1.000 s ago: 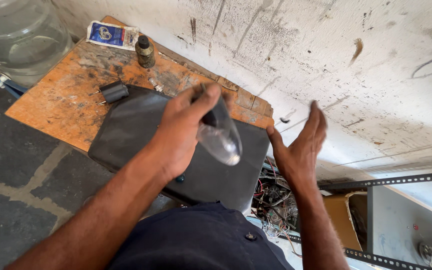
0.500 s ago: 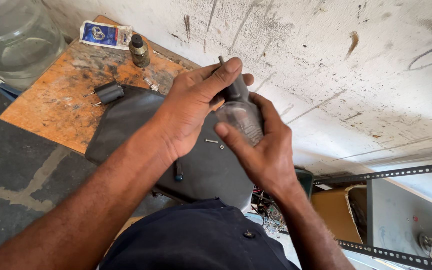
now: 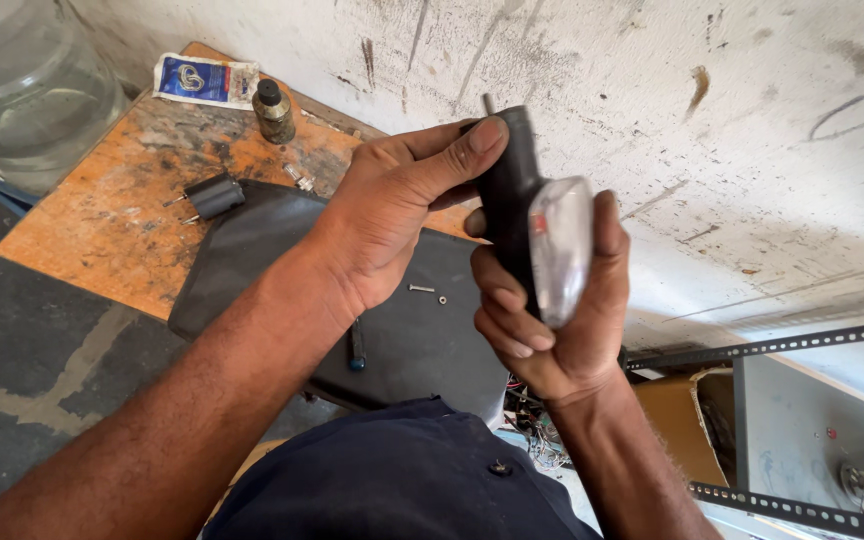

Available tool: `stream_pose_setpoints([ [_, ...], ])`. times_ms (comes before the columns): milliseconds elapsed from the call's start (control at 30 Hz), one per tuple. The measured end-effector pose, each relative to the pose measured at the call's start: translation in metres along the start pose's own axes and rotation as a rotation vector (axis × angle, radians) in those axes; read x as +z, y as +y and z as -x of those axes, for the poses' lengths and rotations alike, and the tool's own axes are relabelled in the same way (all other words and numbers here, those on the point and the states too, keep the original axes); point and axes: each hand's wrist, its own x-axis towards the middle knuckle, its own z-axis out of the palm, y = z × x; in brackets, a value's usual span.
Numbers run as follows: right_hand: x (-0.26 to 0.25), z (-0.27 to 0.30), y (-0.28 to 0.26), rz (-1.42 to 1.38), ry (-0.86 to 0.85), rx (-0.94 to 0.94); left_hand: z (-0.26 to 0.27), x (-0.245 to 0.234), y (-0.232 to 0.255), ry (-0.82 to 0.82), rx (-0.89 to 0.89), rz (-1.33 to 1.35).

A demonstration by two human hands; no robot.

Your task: The person uses a screwdriver to remove a screw from a black plastic housing, then wraps a black strap around the housing and secures it. The person then picks up a clear plastic cover and places it over the housing, securing it with the strap. Finally, the person uses a metal tool to adjust the strap.

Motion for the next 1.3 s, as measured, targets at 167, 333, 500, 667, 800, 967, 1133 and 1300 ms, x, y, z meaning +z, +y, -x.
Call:
stream_pose_setpoints([
  [167, -0.004, 0.000, -0.002, -0.263, -0.137, 0.005, -0.008, -0.001, 0.004, -0.096, 0.017, 0.052],
  [333, -0.006, 0.001, -0.004, -0.293, -0.169, -0.053, -0.011, 0.003, 0.010, -0.147, -0.024, 0.033],
  [500, 0.001, -0.001, -0.006, 1.044, 0.504, -0.354, -0.010, 0.010, 0.017, -0.176, 0.036, -0.066],
  [667, 0.012, 0.001, -0.002, 1.537, 0.545, -0.494, -0.006, 0.018, 0.018, -0.183, 0.170, -0.146],
  [800, 0.018, 0.001, 0.004, 1.573, 0.520, -0.534, -0.005, 0.021, 0.017, -0.162, 0.239, -0.165],
  [967, 0.018, 0.000, 0.005, 1.621, 0.509, -0.515, -0.006, 0.024, 0.018, -0.094, 0.236, -0.214],
  [1133, 0.017, 0.000, 0.007, 1.529, 0.495, -0.522, -0.001, 0.022, 0.024, -0.177, 0.179, -0.111],
  [1300, 0.019, 0.004, 0.007, 1.542, 0.518, -0.491, 0.000, 0.020, 0.025, -0.192, 0.173, -0.022],
])
